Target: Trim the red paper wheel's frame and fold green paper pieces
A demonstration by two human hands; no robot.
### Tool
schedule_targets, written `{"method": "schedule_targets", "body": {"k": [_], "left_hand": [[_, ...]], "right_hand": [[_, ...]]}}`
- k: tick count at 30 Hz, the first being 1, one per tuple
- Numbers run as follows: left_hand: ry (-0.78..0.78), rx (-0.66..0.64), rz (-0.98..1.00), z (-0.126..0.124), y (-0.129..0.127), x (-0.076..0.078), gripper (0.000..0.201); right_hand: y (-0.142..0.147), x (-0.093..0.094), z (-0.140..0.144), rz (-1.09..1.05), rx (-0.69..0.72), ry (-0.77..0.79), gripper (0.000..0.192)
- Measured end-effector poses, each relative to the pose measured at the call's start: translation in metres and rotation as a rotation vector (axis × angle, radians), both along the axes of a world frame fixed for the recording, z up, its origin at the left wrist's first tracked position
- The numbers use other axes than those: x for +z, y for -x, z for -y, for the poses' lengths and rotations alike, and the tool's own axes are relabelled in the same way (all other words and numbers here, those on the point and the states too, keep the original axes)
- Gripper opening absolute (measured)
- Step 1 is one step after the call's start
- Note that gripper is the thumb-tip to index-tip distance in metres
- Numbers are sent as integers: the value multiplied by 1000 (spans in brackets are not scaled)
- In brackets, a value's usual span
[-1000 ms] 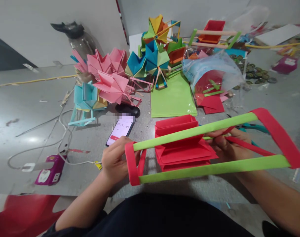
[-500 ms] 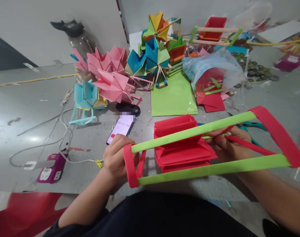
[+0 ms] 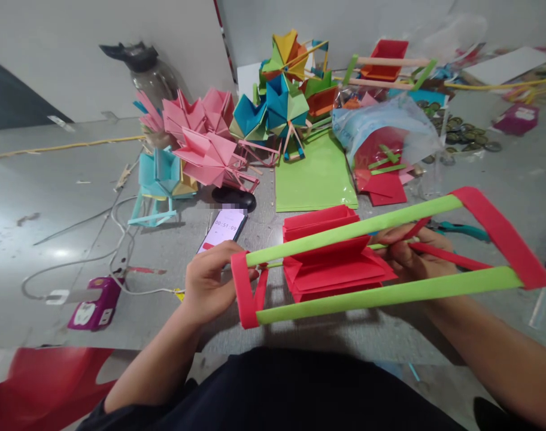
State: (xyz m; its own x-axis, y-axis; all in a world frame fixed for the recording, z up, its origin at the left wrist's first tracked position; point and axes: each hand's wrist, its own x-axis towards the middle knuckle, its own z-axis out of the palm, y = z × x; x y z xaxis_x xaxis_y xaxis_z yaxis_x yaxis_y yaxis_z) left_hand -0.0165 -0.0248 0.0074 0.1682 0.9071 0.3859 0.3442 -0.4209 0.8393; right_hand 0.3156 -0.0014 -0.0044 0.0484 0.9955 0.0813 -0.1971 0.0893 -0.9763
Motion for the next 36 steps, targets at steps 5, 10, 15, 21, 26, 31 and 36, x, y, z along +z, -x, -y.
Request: {"method": "schedule_targets", "body": {"k": [5,10,15,21,26,31,36], "left_hand": [[315,19,164,0,-1,16,23],[590,-35,315,1,-5,12,31],[705,-55,443,0,-4,-1,30],[712,-38,449,-2,-4,-10,29],[633,3,323,-1,-6,-7,21],[616,0,366,0,-4,-5,22],[670,-7,435,-1,-4,-8,25]], "right_hand": [[1,-1,-1,-54,87,-67,18],[5,1,1,-67,64,-76,20],[3,-5,3,-73,56,-78,18],[3,-7,4,-43,35,-83,20],[1,-15,4,0,40,-90,21],[0,-18,3,64,-30,-66,23],[1,-17,4,77,-34,-87,18]]}}
